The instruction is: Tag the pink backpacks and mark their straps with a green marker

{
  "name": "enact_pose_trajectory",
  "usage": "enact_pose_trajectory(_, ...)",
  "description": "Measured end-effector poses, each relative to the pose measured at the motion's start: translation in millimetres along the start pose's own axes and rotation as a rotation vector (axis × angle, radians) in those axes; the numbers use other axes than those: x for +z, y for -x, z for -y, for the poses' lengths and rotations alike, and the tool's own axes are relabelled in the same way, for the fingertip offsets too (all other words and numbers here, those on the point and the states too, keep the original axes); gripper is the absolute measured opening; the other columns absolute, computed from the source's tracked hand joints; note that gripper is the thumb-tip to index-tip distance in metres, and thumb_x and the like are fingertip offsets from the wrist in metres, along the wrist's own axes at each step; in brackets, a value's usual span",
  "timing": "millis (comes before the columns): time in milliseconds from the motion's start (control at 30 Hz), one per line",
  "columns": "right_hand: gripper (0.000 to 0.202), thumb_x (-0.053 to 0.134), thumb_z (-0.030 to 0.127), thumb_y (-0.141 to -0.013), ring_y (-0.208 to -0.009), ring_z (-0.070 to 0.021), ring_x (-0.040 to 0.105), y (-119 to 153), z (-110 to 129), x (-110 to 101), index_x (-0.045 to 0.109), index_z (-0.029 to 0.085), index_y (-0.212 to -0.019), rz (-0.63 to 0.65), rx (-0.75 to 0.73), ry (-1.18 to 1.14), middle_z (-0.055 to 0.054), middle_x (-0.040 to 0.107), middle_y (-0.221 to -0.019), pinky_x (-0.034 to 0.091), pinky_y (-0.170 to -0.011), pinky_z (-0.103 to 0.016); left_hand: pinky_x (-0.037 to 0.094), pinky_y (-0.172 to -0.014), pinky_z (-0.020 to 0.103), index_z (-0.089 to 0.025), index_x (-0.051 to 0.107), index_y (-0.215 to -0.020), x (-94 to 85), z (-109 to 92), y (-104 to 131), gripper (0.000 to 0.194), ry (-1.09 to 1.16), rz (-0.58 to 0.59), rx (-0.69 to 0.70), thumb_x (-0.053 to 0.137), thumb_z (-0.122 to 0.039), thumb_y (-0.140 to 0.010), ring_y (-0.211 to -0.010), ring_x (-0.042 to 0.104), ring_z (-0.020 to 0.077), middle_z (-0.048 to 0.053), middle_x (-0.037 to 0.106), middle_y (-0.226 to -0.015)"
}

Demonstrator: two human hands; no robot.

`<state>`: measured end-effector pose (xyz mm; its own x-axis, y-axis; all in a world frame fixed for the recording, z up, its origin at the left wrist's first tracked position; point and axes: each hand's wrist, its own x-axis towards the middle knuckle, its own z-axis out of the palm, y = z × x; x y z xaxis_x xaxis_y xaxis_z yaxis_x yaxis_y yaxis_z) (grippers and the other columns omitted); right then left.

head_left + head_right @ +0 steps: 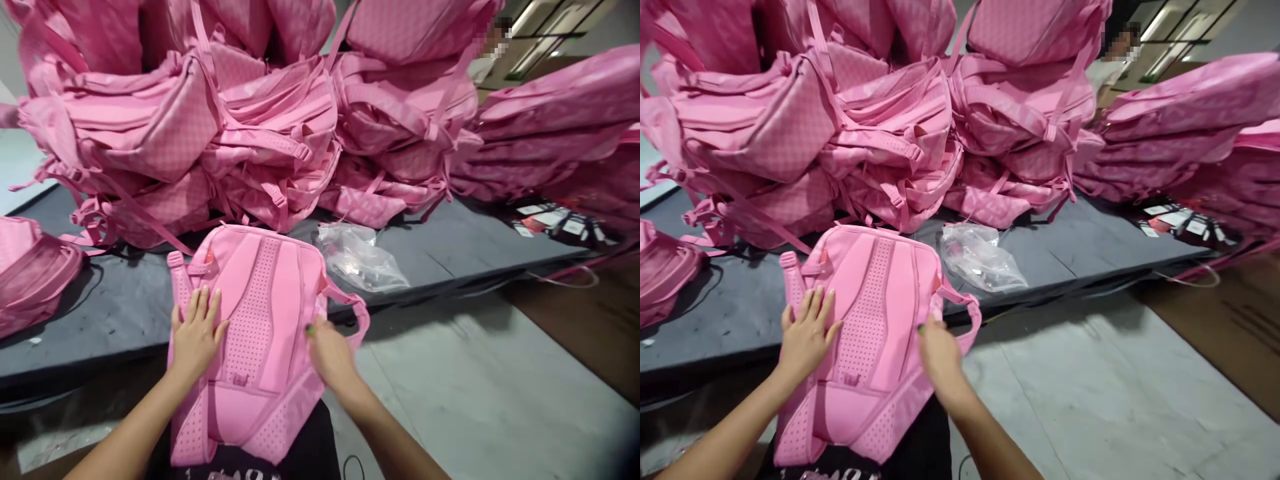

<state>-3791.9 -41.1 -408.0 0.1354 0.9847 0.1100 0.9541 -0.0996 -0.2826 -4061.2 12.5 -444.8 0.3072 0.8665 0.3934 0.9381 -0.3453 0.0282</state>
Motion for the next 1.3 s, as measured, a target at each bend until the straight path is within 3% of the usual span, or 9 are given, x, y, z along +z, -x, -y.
enact_pose_trajectory(200,0.055,0.051,0.044,-0.092,-0.094,-0.0258,0.068,-9.4,-54.1,25.3,0.041,0.022,-0.142,0.229,0.392,-0.331,-0.008,0.069,-0.108,0.048,-0.072,-0.031,0.031,-0.105,0.06,-0.014,0.046,-0.142,-26.6,-12.0,-8.7,0.05,-0.032,-0.021,0.086,0.049,-0.026,-0.094,-0.137,0.039,0.0395,0.025,0.038,-0.151)
enact_pose_trajectory(400,0.04,0.05,0.038,-0.09,-0.073,-0.0223,0.065,-32.1,-15.6,-11.3,0.056,0.017,-0.123,0.059,0.056,-0.361,-0.005,0.066,-0.081,0.04,-0.064,-0.028,0.037,-0.1,0.042,-0.016,0.064,-0.111,-63.8,-82.3,-129.7,0.023,0.08,-0.065,0.859,0.052,-0.023,-0.094,-0.114,0.054,0.0266,0.012,0.064,-0.117)
enact_pose_trajectory(467,0.039,0.054,0.038,-0.088,-0.07,-0.0208,0.062,-40.9,-16.7,-31.6,0.056,0.018,-0.122,0.058,-0.039,-0.345,-0.003,0.064,-0.077,0.039,-0.064,-0.027,0.04,-0.087,0.04,-0.015,0.066,-0.099,-68.6,-92.3,-163.7,0.019,0.05,-0.061,0.911,0.053,-0.028,-0.094,-0.094,0.058,0.0254,0.01,0.066,-0.096)
enact_pose_trajectory(567,0.036,0.057,0.039,-0.087,-0.064,-0.0187,0.058,-50.5,-27.9,-40.0,0.058,0.017,-0.115,0.117,-0.015,-0.336,0.0,0.06,-0.068,0.034,-0.058,-0.025,0.037,-0.082,0.041,-0.015,0.068,-0.091,-60.8,-92.0,-183.6,0.024,0.024,-0.006,0.911,0.057,-0.036,-0.092,-0.083,0.056,0.0242,0.008,0.065,-0.084)
enact_pose_trajectory(767,0.038,0.057,0.037,-0.09,-0.062,-0.0175,0.057,-40.3,-35.8,-0.1,0.055,0.017,-0.123,0.2,0.082,-0.322,0.0,0.061,-0.071,0.03,-0.056,-0.025,0.039,-0.085,0.044,-0.017,0.071,-0.079,-23.4,-76.0,-191.8,0.049,0.058,0.064,1.042,0.054,-0.062,-0.088,-0.083,0.054,0.0224,0.007,0.063,-0.083)
enact_pose_trajectory(967,0.027,0.057,0.032,-0.092,-0.07,-0.0181,0.062,-42.5,-38.5,1.3,0.055,0.019,-0.116,0.217,0.052,-0.381,-0.001,0.065,-0.078,0.033,-0.06,-0.025,0.023,-0.111,0.06,-0.009,0.064,-0.081,-34.5,-40.2,-259.5,0.068,0.136,0.017,0.954,0.032,-0.067,-0.094,-0.109,0.05,0.0199,0.006,0.063,-0.097)
enact_pose_trajectory(1067,0.022,0.058,0.031,-0.093,-0.071,-0.019,0.062,-54.2,-41.8,-0.8,0.056,0.019,-0.111,0.274,0.068,-0.321,-0.002,0.066,-0.077,0.031,-0.058,-0.025,0.013,-0.114,0.065,-0.009,0.062,-0.086,-32.7,-40.9,-252.4,0.056,0.163,0.011,0.901,0.042,-0.061,-0.093,-0.122,0.045,0.024,0.008,0.06,-0.117)
enact_pose_trajectory(1167,0.024,0.057,0.035,-0.093,-0.07,-0.0195,0.062,-58.8,-47.1,0.5,0.059,0.018,-0.11,0.318,0.133,-0.316,-0.003,0.067,-0.078,0.032,-0.057,-0.026,0.025,-0.113,0.059,-0.016,0.064,-0.086,-23.0,-58.5,-217.8,0.035,0.099,0.059,0.968,0.06,-0.051,-0.087,-0.114,0.051,0.0274,0.009,0.063,-0.112)
enact_pose_trajectory(1300,0.041,0.052,0.052,-0.093,-0.074,-0.0201,0.065,-47.0,-53.3,-6.8,0.064,0.018,-0.111,0.1,0.28,-0.652,-0.005,0.069,-0.084,0.043,-0.06,-0.027,0.039,-0.104,0.055,-0.016,0.066,-0.086,-18.0,-84.2,-184.9,0.028,0.082,0.185,1.017,0.067,-0.044,-0.083,-0.094,0.055,0.0266,0.008,0.063,-0.085)
